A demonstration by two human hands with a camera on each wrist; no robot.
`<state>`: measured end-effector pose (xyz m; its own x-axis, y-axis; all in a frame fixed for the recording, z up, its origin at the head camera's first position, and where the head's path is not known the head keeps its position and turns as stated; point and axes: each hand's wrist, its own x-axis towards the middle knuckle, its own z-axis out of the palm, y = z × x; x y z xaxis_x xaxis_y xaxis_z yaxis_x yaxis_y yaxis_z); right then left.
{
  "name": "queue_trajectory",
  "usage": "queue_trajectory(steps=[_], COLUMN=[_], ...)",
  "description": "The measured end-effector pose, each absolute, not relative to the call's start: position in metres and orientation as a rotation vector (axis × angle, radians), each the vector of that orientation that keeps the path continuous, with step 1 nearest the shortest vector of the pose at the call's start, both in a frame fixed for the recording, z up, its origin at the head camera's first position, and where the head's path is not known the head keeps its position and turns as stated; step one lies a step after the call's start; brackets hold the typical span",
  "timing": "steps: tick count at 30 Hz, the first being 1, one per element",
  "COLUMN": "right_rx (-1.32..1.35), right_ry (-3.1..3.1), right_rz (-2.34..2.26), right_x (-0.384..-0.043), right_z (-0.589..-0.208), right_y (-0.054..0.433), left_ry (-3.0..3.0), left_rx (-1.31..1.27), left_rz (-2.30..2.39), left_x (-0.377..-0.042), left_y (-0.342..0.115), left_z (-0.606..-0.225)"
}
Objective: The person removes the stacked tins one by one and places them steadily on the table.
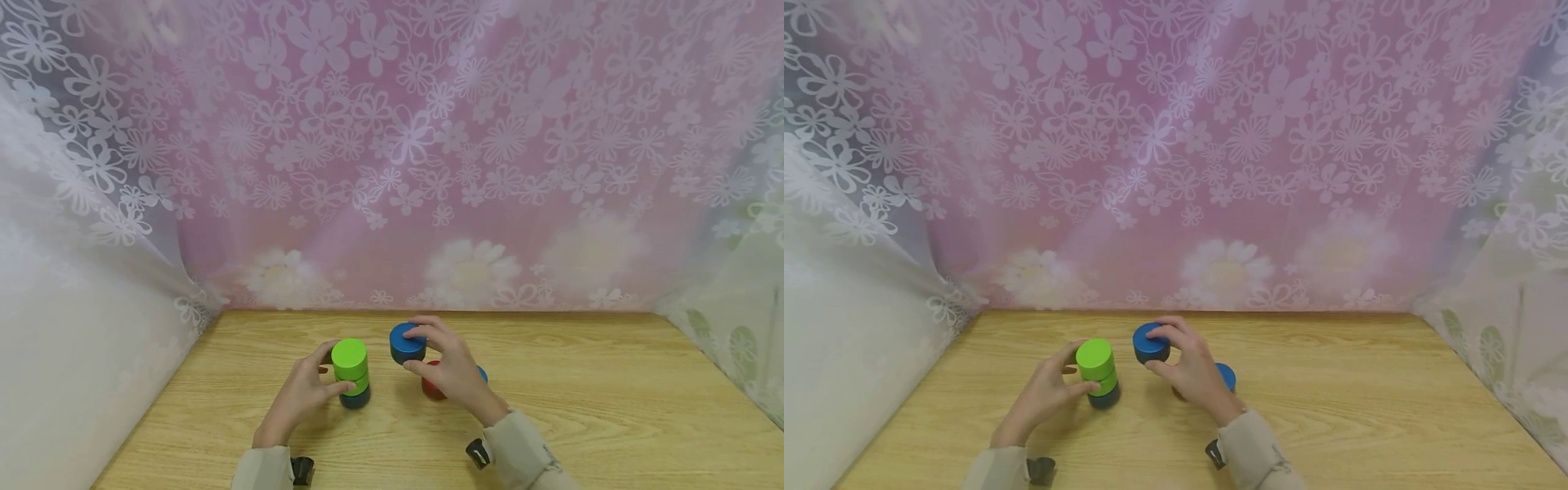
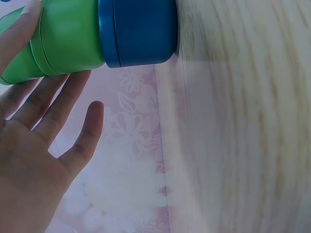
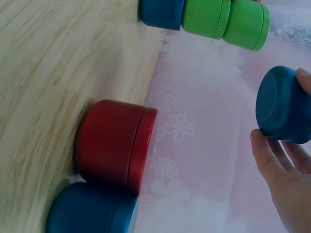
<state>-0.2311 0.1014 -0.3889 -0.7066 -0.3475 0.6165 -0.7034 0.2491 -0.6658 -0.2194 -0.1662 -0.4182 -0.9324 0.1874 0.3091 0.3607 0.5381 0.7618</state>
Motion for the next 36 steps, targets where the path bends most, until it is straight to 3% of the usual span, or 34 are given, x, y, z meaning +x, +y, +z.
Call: queue_trajectory(steps=[36], right_rx=[0.873], right_ry=[-2.255], right_rz=[1.329], right_x=[-0.229], right_z=[-0.394], right_y=[0.154], left_ry=[-2.578], left_rx=[-0.477], left_rz=[-1.328], left_x=[-0.218], left_y=[-0.166], left_z=[-0.418])
